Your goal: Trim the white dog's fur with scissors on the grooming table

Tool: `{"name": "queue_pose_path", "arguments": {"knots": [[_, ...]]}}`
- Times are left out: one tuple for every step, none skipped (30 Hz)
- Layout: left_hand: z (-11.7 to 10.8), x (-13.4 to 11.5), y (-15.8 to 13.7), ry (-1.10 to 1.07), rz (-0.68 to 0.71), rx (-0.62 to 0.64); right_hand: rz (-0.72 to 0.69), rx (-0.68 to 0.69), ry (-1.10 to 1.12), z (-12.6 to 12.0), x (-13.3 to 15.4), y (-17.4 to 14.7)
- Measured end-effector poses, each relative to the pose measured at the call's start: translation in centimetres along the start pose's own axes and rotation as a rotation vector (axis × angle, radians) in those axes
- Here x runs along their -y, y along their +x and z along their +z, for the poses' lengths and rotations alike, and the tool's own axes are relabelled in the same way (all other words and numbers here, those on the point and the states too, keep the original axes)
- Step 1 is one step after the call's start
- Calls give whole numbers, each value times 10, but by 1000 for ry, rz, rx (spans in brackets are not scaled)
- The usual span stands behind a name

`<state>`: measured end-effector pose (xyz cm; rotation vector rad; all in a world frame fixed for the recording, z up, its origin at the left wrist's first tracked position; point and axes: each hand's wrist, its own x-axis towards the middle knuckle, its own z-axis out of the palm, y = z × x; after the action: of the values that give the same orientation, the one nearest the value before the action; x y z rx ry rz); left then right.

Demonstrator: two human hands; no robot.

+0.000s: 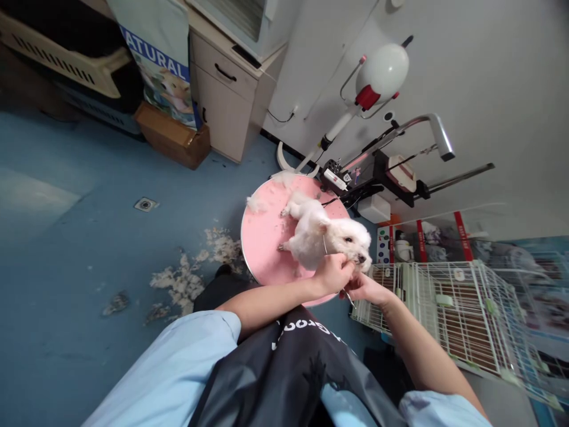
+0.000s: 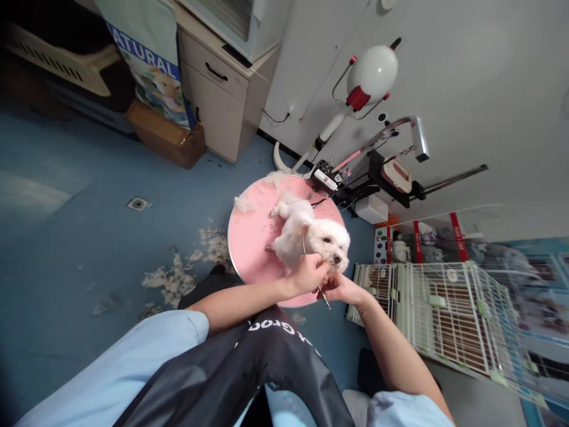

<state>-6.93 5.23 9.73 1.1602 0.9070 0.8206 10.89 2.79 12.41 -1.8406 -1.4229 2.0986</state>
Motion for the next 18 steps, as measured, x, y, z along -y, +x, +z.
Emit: {"name": "queue_pose_path", "arguments": {"knots": [[0,0,0,0,-2,5,-7,-9,10,2,-1,0],[0,0,0,3,-5,8,-9,-12,18,3,-2,-1],[0,-1,0,9,-8,8,-8,-6,22,5,-2,-1],[0,-1,-1,17,-12,8,-4,5,22,6,-2,-2],[0,-2,-1,24,-16,8,-3,16,22,7,-2,-3],[-1,-2,-1,29,-20,12,-6,23,22,8,-2,-4],[-1,-3,-2,32,-22,15,-12,24,25,9,-2,-4],[-1,-3,-2,33,-23,20,-20,19,29,10,-2,-4],[-1,-3,-2,35,-21,24,-31,4,38,11,-2,-5],[0,-3,-3,37,-20,29,-39,-12,48,12,-3,-4],[0,-3,-3,40,-19,31,-40,-26,58,13,-4,-4],[0,-3,-3,46,-20,33,-34,-34,66,15,-5,-4],[0,-2,-3,51,-22,32,-26,-42,72,16,-6,-4],[1,-2,-3,57,-23,29,-17,-51,76,18,-6,-4],[1,-1,-3,60,-22,23,-9,-61,78,20,-6,-4],[2,-1,-3,59,-18,18,-6,-72,80,22,-5,-4],[3,-1,-2,54,-15,17,-10,-87,83,23,-4,-3],[4,0,-2,46,-14,18,-23,-105,87,24,-4,-3]]}}
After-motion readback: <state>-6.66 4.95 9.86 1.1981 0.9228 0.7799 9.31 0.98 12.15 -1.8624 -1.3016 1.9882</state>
